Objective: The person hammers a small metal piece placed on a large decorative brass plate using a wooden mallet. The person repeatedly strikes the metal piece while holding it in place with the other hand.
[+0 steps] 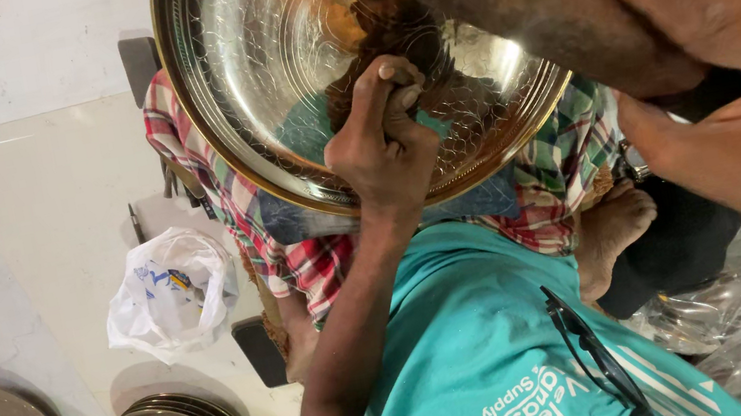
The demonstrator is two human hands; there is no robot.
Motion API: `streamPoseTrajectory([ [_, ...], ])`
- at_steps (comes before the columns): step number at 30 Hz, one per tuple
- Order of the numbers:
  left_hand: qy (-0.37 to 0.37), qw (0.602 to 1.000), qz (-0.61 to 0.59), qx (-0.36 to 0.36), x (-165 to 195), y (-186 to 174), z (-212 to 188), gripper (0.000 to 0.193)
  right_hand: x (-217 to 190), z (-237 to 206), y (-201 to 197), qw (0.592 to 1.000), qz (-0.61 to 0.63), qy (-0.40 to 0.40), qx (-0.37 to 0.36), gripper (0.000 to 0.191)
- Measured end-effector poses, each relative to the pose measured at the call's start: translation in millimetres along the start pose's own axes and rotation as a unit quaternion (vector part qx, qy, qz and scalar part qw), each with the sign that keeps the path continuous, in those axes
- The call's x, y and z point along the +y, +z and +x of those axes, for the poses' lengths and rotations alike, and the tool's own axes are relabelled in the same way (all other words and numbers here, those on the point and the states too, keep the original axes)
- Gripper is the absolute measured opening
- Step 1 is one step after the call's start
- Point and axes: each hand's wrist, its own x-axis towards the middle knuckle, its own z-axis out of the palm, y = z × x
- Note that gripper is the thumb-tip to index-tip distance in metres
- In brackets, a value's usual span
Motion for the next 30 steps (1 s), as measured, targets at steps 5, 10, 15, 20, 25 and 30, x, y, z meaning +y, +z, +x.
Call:
streamPoseTrajectory([
  [5,0.014,0.998,0.056,-0.001,-4,-2,0,0.029,-17,27,-15,0.981,-0.152,-0.087,-0.087,0.074],
  [10,-0.011,0.996,0.001,-0.084,-7,-10,2,0.028,-16,22,-15,0.977,-0.176,-0.085,-0.085,0.072],
  [15,0.057,0.976,-0.003,-0.212,-16,-27,26,0.046,14,-5,3,0.990,-0.141,-0.014,-0.018,0.073],
  [20,0.120,0.931,-0.003,-0.345,-26,-32,56,0.050,32,-40,29,0.999,-0.024,-0.020,0.042,0.061],
  [25,0.207,0.880,-0.028,-0.427,-27,-26,77,0.047,33,-71,70,0.965,0.097,0.055,0.239,0.045],
  [30,0.246,0.843,0.037,-0.478,-30,-20,88,0.053,26,-116,88,0.970,-0.022,0.130,0.203,0.051],
])
